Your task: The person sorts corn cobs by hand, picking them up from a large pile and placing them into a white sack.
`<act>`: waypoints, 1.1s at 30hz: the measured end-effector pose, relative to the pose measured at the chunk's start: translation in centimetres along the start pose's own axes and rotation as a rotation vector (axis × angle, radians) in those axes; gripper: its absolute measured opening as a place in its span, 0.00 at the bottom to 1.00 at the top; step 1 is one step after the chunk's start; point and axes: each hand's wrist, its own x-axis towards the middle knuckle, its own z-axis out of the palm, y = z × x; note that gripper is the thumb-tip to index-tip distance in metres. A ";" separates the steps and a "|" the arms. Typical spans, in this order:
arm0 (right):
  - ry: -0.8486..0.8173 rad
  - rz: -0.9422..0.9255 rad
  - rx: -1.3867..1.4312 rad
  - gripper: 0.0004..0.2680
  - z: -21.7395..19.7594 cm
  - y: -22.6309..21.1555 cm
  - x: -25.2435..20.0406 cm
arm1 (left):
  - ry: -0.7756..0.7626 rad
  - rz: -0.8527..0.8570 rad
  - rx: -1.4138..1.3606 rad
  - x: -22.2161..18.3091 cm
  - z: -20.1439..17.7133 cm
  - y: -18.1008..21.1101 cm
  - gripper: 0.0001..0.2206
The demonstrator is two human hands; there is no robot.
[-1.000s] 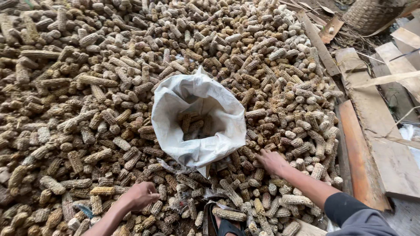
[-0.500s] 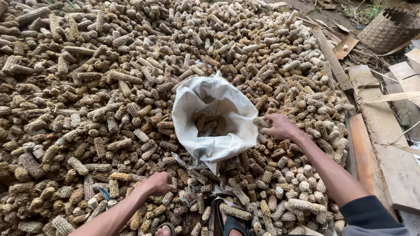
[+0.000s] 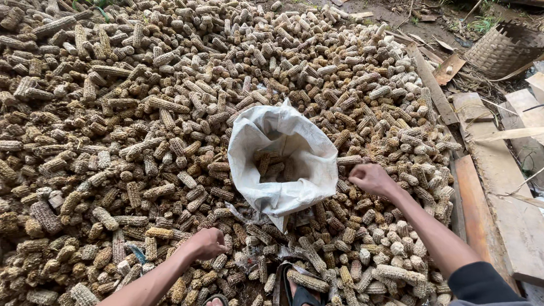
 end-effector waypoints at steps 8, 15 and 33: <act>-0.352 0.277 -0.525 0.14 7.1 13.7 -2.1 | 0.160 0.135 0.320 6.5 0.8 -5.0 0.11; -0.133 -0.051 -0.787 0.33 12.1 18.6 -2.3 | 0.024 -0.017 0.066 3.4 1.7 -2.4 0.09; -0.259 0.183 -0.621 0.33 12.4 14.0 -4.1 | 0.020 0.001 0.064 2.3 1.1 -1.4 0.09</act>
